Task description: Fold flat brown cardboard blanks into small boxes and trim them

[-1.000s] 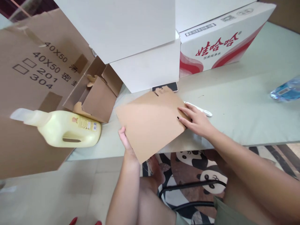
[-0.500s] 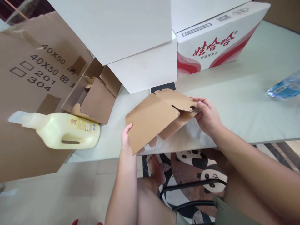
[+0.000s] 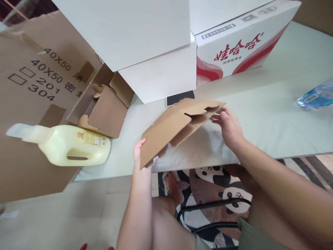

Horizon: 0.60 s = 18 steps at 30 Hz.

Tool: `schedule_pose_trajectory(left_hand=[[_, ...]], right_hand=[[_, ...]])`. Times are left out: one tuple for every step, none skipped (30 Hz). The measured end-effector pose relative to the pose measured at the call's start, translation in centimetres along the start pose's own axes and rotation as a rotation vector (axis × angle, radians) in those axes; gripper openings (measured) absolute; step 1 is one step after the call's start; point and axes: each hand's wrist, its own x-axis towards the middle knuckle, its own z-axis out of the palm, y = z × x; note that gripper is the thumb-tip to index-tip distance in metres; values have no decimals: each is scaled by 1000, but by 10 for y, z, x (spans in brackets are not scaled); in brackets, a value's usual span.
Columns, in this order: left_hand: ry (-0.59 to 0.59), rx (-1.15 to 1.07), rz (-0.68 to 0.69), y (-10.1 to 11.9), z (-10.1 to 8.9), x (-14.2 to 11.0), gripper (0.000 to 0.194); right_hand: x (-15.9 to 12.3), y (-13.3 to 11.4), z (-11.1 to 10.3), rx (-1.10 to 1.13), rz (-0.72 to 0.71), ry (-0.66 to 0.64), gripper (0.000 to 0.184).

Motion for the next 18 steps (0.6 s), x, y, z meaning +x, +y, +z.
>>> schedule_pose_trajectory(left_hand=[[-12,-26,19,-1,2,-2,34],[-23,-48,32,-1,4,-4,33],[-34,-67,39,-1,6,-6,33],[-45,-81,45,-1,7,-7,32],[-51,-91,48,0,8,-9,31],[-54,-97,47,0,8,-10,31],[-53,-100,48,0,9,-11,30],[-47,-104,53,1,9,-12,29],[-36,-110,61,1,9,-13,28],[-23,-118,73,0,9,-14,28],[-13,-127,85,0,9,-14,28],[-9,-134,93,0,9,-14,28],[-12,-138,99,0,8,-14,28],[-21,-136,100,0,7,-13,29],[-34,-130,98,1,6,-12,30],[-45,-124,94,1,4,-11,31],[-55,-122,89,2,3,-11,31],[-64,-122,85,2,2,-10,32]], right_hand=[[0,0,0,-100,-28,0,45],[0,1,0,-224,-50,-9,44],[-1,3,0,-360,-62,-30,44],[-2,5,0,-499,-66,-66,45],[-2,7,0,-627,-68,-115,46],[-3,9,1,-738,-70,-167,46],[-4,10,2,-828,-75,-216,46],[-5,11,3,-898,-84,-253,46],[-6,11,3,-947,-97,-275,46],[-6,10,4,-979,-104,-278,46],[-7,8,4,-1002,-100,-263,48],[-7,6,4,-1020,-89,-242,50],[-7,4,3,-1039,-78,-221,51],[-6,2,3,-1061,-73,-208,50],[-6,1,2,-1084,-72,-206,49],[-6,-1,1,-1107,-71,-214,47],[-5,-1,1,-1129,-71,-230,45],[-5,-2,0,-1149,-69,-250,43]])
